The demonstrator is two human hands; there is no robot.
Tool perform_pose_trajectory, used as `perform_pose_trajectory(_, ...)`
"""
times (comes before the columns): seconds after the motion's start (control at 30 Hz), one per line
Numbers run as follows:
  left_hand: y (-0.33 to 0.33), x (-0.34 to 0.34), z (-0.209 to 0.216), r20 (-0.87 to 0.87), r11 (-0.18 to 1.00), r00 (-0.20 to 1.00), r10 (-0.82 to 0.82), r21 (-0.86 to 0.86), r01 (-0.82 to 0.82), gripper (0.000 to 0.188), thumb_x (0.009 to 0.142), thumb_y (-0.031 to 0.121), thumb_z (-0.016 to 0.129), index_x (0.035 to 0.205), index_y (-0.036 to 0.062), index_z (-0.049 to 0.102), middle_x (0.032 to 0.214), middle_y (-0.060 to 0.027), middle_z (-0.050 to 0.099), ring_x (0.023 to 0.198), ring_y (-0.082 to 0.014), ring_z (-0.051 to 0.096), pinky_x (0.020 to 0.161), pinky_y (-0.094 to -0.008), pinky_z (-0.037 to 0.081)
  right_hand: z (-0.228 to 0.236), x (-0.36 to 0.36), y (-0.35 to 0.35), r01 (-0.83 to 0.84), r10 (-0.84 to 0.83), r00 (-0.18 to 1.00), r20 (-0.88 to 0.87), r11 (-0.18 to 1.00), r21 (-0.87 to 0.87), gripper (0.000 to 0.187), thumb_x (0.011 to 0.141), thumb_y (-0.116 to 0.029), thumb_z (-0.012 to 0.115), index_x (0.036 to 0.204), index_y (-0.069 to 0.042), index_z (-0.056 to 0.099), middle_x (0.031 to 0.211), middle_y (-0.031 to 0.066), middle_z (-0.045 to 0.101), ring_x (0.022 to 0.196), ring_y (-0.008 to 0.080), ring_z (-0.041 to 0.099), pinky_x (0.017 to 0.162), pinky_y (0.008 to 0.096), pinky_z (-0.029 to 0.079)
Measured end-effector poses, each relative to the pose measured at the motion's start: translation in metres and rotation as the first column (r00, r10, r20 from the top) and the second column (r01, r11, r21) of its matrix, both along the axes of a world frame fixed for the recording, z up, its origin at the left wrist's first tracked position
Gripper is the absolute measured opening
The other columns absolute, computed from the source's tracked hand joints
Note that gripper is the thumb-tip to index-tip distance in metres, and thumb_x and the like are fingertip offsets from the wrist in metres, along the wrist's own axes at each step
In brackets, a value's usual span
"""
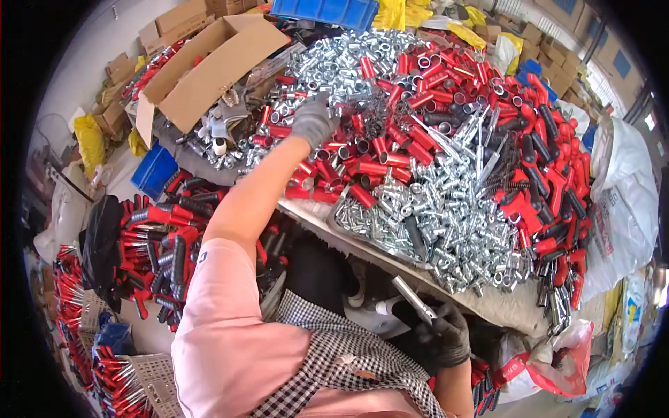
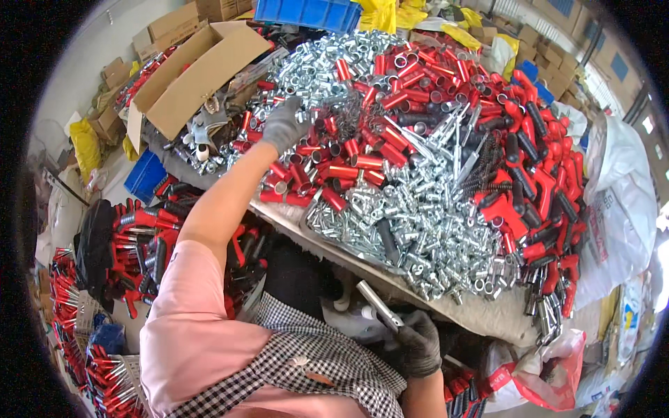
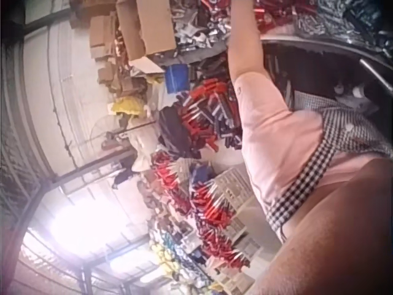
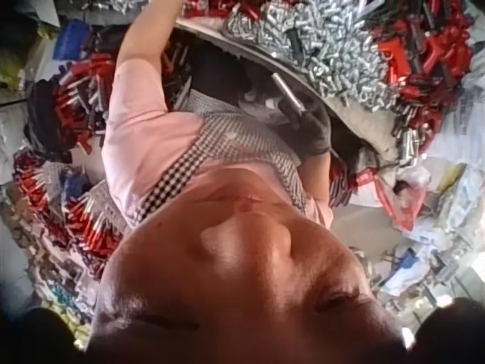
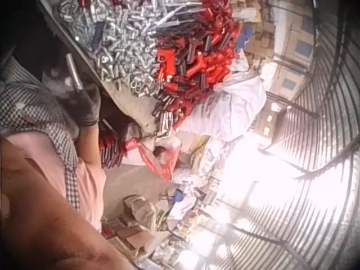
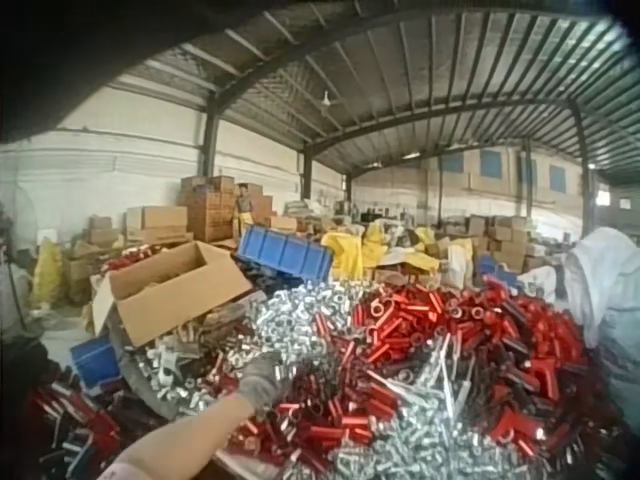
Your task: Assembling hand-held grease guns by joining metal tubes, red handles, and nozzle tips at a factory workbench.
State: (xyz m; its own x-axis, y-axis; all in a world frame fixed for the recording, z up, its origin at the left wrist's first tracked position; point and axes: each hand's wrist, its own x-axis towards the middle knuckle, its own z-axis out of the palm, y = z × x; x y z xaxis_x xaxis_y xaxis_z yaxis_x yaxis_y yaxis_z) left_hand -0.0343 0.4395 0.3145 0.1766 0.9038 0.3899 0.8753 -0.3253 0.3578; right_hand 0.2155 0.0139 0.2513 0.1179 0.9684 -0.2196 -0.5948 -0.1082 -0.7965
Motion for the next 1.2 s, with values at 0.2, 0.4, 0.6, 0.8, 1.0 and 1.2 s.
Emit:
perform_pose_trajectory(0.2,0.167,-0.011,-0.031,-0.367,0.97,0.908,-0.203,-0.202,0.135,0.032,0.087,0.031,0.057,0.119,0.0316,0.059,0.12,-0.0139,0.056,0.11,-0.0302,0.057,0.091,-0.0393,0.047,0.006,-0.014,0.017,-0.191,0.198,0.979,0.053,0.974,-0.121,0.042,0.087,-0.012,0.057,0.124,0.006,0.049,0.105,0.0121,0.065,0.09,0.0137,0.062,0.078,0.0231,0.048)
perform_pose_trajectory(0.4,0.139,0.038,0.008,-0.18,0.955,0.962,-0.207,-0.249,0.159,0.052,0.075,0.051,0.067,0.098,0.0043,0.068,0.101,-0.0162,0.066,0.095,-0.0309,0.063,0.082,-0.04,0.049,0.008,-0.016,0.014,-0.039,0.04,0.999,0.012,0.997,-0.067,0.048,0.088,-0.022,0.055,0.125,0.007,0.049,0.103,0.0132,0.065,0.083,0.0135,0.061,0.068,0.0189,0.047)
perform_pose_trajectory(0.6,0.076,0.028,0.05,-0.209,1.0,0.978,-0.013,-0.005,0.012,0.053,0.079,0.052,0.061,0.097,0.0032,0.068,0.095,-0.0218,0.066,0.092,-0.0364,0.063,0.082,-0.0445,0.049,0.019,-0.017,0.006,-0.024,0.02,0.999,-0.035,0.991,-0.13,0.05,0.084,-0.023,0.059,0.122,0.007,0.051,0.099,0.0148,0.065,0.071,0.0144,0.058,0.058,0.0212,0.045)
perform_pose_trajectory(0.8,0.005,0.016,0.045,0.012,0.941,0.955,-0.298,0.17,0.291,0.042,0.084,0.04,0.062,0.105,0.0042,0.063,0.094,-0.0205,0.065,0.09,-0.0377,0.062,0.082,-0.0444,0.047,-0.002,-0.003,0.003,0.052,-0.057,0.864,0.501,0.998,0.024,0.044,0.078,-0.016,0.072,0.113,0.006,0.06,0.098,0.0126,0.069,0.089,0.0199,0.065,0.081,0.0328,0.052)
perform_pose_trajectory(1.0,-0.147,0.004,0.011,-0.002,0.474,0.474,-0.881,-0.026,0.88,0.038,0.08,0.021,0.072,0.114,0.0061,0.062,0.094,-0.0121,0.063,0.08,-0.0281,0.062,0.072,-0.0371,0.05,0.021,0.015,0.002,0.038,-0.168,0.509,0.844,0.984,0.173,0.031,0.073,-0.009,0.074,0.102,0.0,0.066,0.09,0.011,0.07,0.082,0.0158,0.066,0.076,0.0293,0.052)
perform_pose_trajectory(1.2,-0.226,0.022,-0.018,0.34,0.191,0.232,-0.911,-0.15,0.97,0.042,0.075,0.024,0.077,0.109,0.0035,0.063,0.094,-0.0135,0.065,0.086,-0.0292,0.064,0.078,-0.0383,0.049,0.014,0.002,0.002,-0.098,-0.21,0.528,0.823,0.948,0.304,0.024,0.068,-0.007,0.076,0.091,-0.005,0.067,0.078,0.009,0.067,0.072,0.0175,0.066,0.066,0.0283,0.052)
